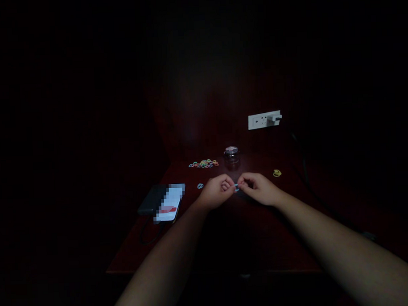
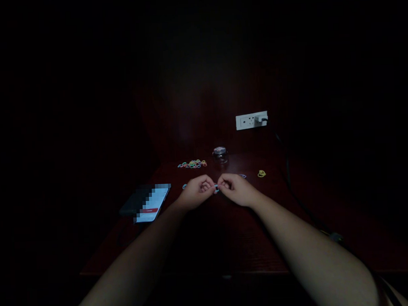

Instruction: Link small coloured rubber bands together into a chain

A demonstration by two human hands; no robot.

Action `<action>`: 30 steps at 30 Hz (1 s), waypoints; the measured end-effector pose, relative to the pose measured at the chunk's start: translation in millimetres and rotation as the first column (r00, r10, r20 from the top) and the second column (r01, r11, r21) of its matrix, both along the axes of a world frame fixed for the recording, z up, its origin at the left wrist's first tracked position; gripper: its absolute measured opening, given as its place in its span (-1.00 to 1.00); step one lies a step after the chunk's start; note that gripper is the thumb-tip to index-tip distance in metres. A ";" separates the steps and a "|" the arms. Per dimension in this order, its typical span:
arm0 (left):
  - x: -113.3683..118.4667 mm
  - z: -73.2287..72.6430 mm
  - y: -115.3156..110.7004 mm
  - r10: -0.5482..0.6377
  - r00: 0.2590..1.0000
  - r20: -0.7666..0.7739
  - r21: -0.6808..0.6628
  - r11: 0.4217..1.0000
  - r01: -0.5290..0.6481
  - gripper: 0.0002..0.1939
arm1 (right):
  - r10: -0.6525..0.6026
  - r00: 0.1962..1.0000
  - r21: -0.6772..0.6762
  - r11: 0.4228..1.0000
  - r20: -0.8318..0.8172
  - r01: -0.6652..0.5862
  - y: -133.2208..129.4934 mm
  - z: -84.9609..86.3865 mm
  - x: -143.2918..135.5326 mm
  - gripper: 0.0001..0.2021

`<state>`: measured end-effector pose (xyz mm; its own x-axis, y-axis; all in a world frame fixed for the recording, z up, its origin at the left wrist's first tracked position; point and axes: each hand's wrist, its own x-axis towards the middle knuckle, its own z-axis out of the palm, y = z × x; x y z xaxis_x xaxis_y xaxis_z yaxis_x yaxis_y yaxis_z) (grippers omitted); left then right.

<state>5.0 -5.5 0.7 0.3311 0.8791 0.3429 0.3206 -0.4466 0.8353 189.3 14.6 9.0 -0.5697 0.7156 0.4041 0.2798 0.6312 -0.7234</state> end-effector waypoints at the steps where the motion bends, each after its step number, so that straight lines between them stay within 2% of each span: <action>1: 0.1 0.3 -0.3 -0.009 1.000 0.006 -0.008 1.000 0.009 -0.85 | -0.001 1.000 -0.005 1.000 -0.006 0.001 -0.2 0.4 -0.1 -0.86; 6: 0.7 -0.4 -0.2 -0.038 0.999 0.036 -0.035 0.999 0.040 -0.87 | -0.002 0.999 -0.027 1.000 -0.033 0.001 -1.6 2.0 -1.4 -0.87; 11: 1.4 -2.1 2.0 0.016 0.999 0.041 -0.019 1.000 -0.015 -0.89 | 0.027 0.999 -0.075 0.997 -0.037 -0.030 -1.0 0.8 -1.7 -0.87; 17: 2.5 -2.1 2.6 0.024 0.998 0.053 -0.015 1.000 -0.024 -0.88 | 0.039 0.999 -0.118 0.992 -0.020 -0.042 -0.5 -0.2 -2.1 -0.86; 30: 4.4 -1.8 0.9 0.029 0.997 0.070 -0.047 0.999 -0.026 -0.87 | -0.038 0.999 -0.088 0.995 0.011 0.039 2.8 -1.7 0.2 -0.77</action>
<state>9.5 -4.6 -1.1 0.2831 0.9030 0.3233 0.2715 -0.3987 0.8760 189.5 17.4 7.3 -0.5442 0.7698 0.3336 0.3096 0.5538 -0.7729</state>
